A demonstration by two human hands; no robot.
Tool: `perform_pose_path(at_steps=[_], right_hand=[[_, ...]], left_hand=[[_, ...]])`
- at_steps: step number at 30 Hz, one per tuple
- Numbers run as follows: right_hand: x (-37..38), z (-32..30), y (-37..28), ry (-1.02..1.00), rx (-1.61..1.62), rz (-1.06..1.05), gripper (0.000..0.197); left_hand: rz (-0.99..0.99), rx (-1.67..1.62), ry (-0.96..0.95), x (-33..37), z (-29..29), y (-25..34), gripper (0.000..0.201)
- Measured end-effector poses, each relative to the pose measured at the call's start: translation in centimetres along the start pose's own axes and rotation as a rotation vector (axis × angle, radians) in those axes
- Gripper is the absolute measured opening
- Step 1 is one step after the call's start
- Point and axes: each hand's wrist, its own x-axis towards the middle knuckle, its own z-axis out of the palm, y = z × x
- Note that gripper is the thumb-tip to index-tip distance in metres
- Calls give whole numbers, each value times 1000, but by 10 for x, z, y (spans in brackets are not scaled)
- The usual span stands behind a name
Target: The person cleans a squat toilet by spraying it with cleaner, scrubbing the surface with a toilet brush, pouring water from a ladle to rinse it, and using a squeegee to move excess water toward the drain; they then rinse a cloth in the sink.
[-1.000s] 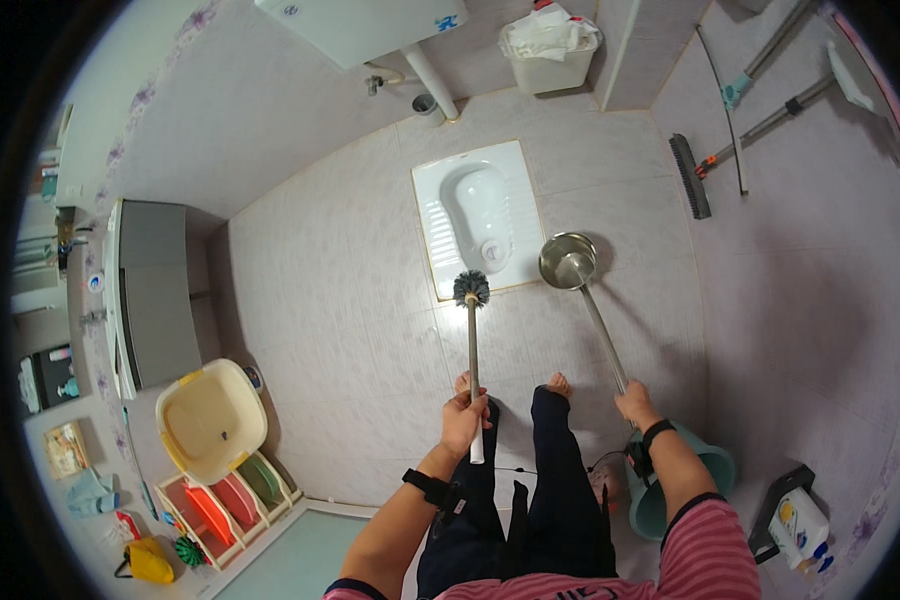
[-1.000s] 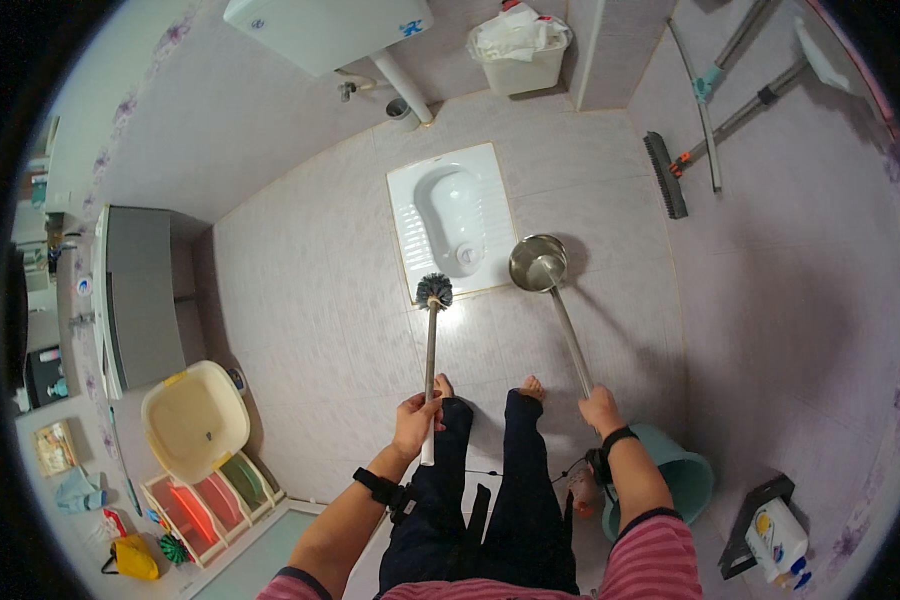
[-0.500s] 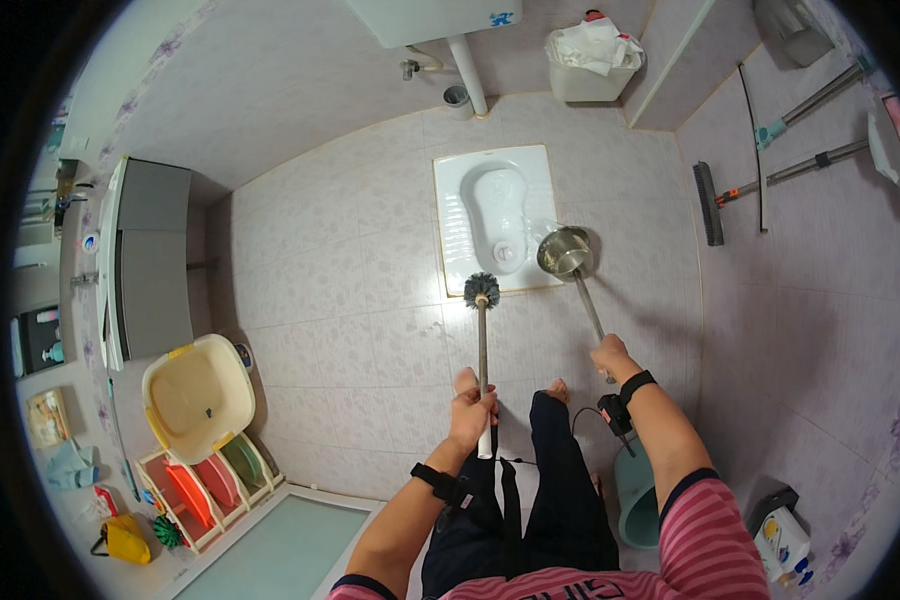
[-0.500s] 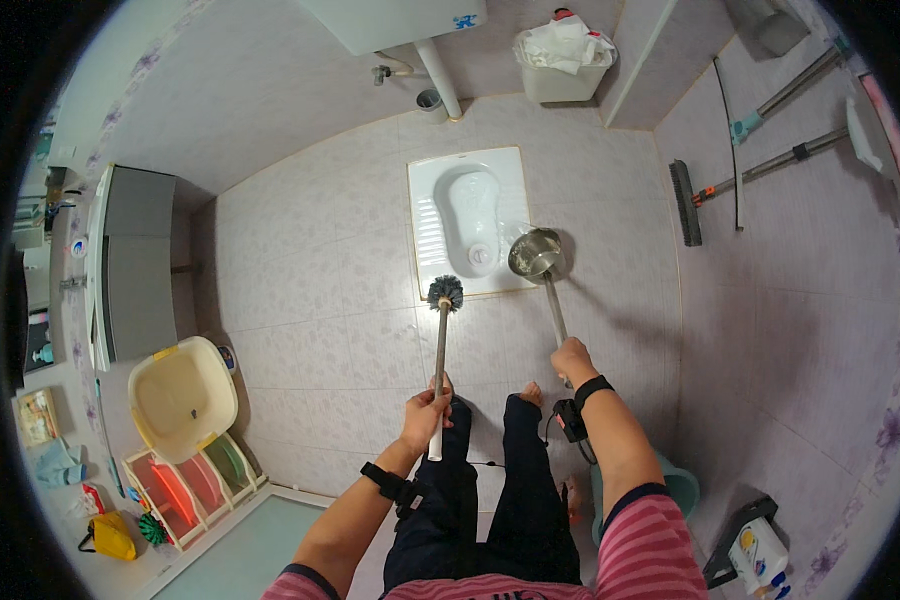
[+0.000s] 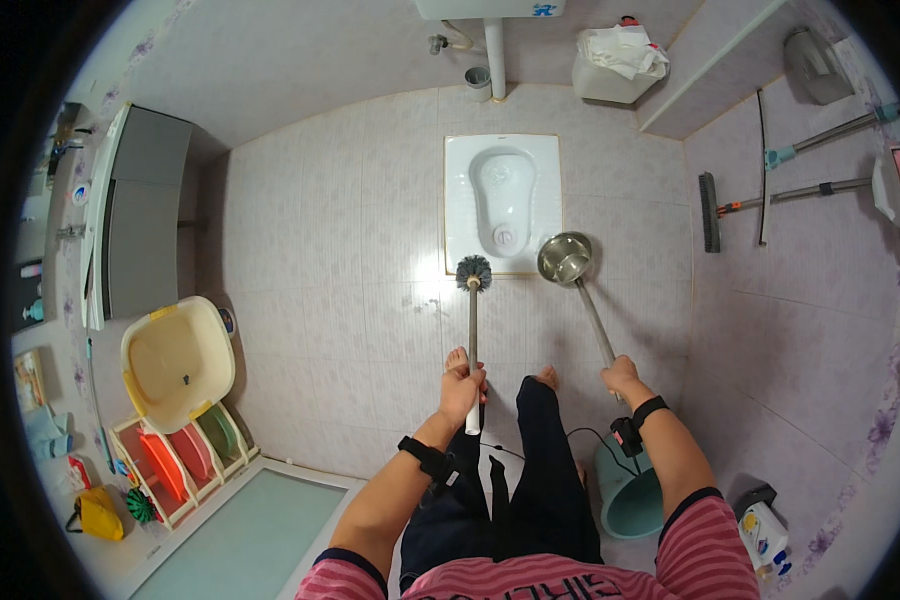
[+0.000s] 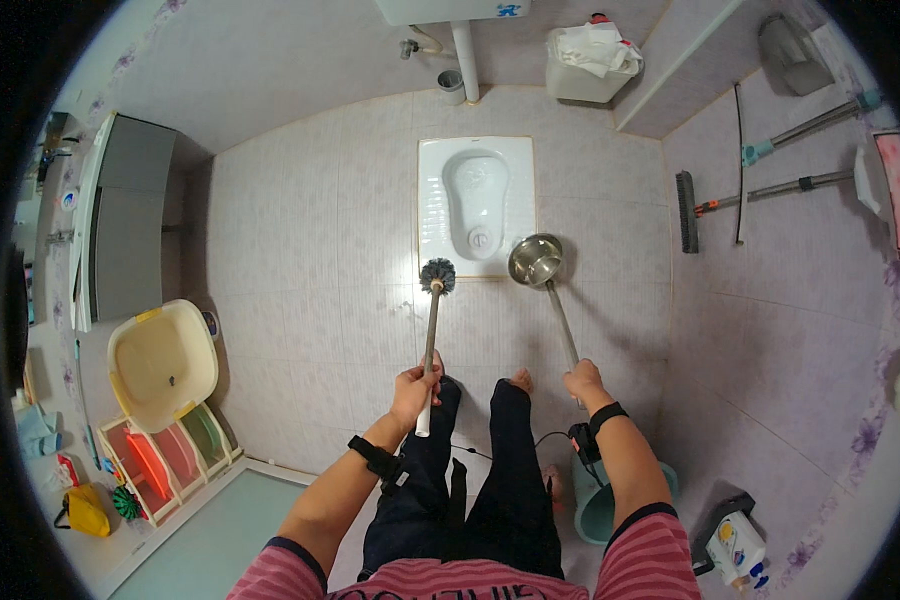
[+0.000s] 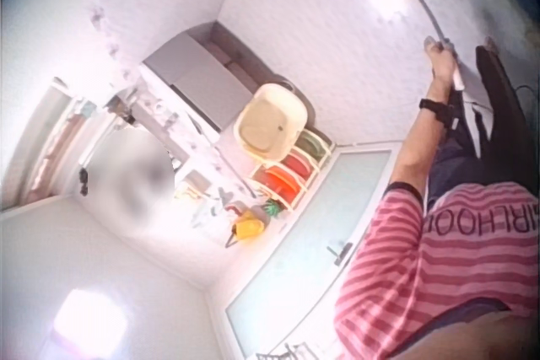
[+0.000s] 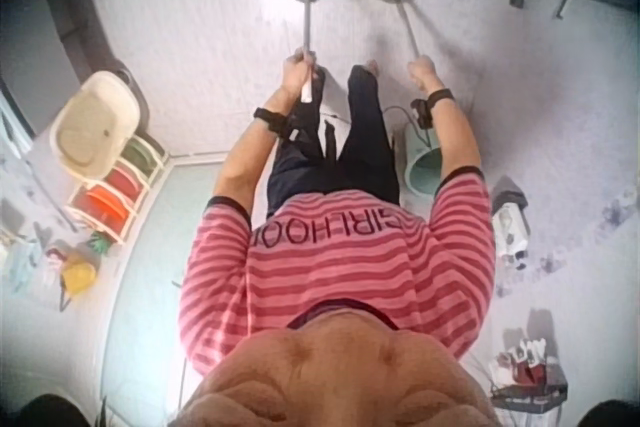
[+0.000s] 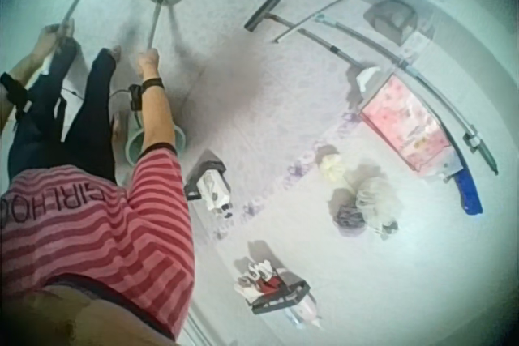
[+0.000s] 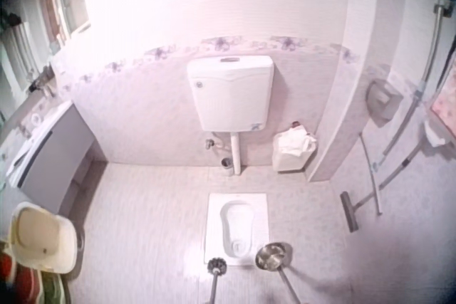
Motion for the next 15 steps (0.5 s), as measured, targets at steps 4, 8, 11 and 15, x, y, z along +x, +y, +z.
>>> perform_pose_path(at_steps=[4,8,11,15], right_hand=[[1,18,-20,-64,-9,-41,30],[-5,38,-59,-63,-20,-58,25],[8,55,-78,-85,-146,-8,14],[5,67,-111,-154,-95,-44,12]], left_hand=[[-9,-23,25,0,-26,-5,21],[-53,-17,41,-7,-53,-6,18],[-68,-28,40,-12,-68,-6,19],[-62,-42,55,-13,-91,-11,22]])
